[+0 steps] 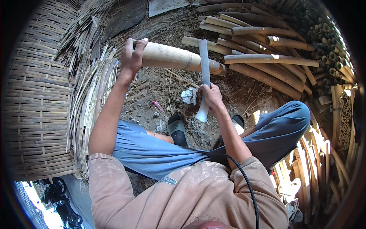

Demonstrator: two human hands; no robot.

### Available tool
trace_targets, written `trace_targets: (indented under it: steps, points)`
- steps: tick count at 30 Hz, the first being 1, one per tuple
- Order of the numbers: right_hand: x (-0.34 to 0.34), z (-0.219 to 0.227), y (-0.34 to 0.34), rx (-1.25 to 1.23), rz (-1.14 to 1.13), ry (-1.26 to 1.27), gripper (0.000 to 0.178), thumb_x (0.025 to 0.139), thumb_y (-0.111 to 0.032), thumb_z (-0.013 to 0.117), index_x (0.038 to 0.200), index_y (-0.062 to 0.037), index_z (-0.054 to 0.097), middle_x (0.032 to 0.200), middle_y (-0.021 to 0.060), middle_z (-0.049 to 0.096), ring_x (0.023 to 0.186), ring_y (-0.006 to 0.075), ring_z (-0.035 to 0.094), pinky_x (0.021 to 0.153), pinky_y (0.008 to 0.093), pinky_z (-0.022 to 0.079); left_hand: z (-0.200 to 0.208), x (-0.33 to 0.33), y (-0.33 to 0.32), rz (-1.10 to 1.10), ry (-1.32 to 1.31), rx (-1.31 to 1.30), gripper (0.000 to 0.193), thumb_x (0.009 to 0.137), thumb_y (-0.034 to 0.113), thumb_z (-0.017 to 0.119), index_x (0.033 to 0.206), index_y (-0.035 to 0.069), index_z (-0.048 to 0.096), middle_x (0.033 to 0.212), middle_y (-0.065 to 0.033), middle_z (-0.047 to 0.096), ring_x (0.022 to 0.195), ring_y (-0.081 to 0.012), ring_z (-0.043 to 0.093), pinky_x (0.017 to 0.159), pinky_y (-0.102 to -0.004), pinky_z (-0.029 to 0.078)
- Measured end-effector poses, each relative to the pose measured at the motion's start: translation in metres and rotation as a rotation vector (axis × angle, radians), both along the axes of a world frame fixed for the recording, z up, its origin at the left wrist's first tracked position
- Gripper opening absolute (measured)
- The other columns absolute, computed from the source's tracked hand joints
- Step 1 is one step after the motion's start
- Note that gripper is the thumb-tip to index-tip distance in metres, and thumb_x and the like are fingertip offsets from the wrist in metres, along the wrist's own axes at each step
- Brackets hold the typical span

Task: Using a large knife to shave and smooth the outer surface of a bamboo stalk.

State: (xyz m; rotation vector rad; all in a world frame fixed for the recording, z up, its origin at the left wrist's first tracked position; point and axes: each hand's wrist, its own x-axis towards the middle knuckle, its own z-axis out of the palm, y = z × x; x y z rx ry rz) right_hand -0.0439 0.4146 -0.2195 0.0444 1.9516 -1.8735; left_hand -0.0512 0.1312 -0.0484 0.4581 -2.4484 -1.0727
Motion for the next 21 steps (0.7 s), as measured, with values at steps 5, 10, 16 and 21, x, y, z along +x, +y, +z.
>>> trace_targets:
  steps: [5,10,16,21]
  points:
    - [0.019,0.031,-0.011,-0.249,0.215,-0.029,0.019,0.100,-0.020,0.060,0.093,-0.0030,0.060,0.070,-0.0001,0.057,0.057,0.0105,0.058,0.053,0.0303,0.049,0.005,-0.002,0.003,0.004,-0.020,0.031,0.047,0.093,0.051,0.060,0.091,0.004,0.060,0.082,-0.0075,0.059,0.081,-0.0177,0.054,0.077,-0.0341,0.044]
    - [0.000,-0.024,-0.003,-0.100,0.041,0.017,0.023,0.100,-0.020,0.059,0.099,0.0014,0.066,0.071,-0.0009,0.058,0.066,0.0102,0.055,0.060,0.0310,0.046,0.001,-0.005,0.003,0.000,-0.021,0.061,0.046,0.093,0.051,0.060,0.092,0.004,0.060,0.083,-0.0078,0.059,0.082,-0.0176,0.054,0.076,-0.0337,0.044]
    - [0.003,-0.002,0.000,0.105,0.065,0.076,0.025,0.099,-0.023,0.059,0.098,0.0016,0.064,0.072,0.0011,0.060,0.068,0.0105,0.057,0.061,0.0316,0.047,0.002,0.002,0.000,-0.002,-0.021,0.016,0.047,0.093,0.051,0.059,0.092,0.004,0.060,0.084,-0.0077,0.059,0.082,-0.0172,0.054,0.077,-0.0328,0.043]
    - [0.006,0.003,-0.006,-0.289,0.192,-0.049,0.022,0.100,-0.023,0.058,0.098,-0.0012,0.064,0.072,0.0014,0.058,0.062,0.0105,0.058,0.052,0.0302,0.051,-0.001,-0.005,-0.005,-0.055,0.053,-0.040,0.056,0.088,0.057,0.062,0.091,0.001,0.059,0.080,-0.0213,0.068,0.077,-0.0307,0.064,0.075,-0.0421,0.049]
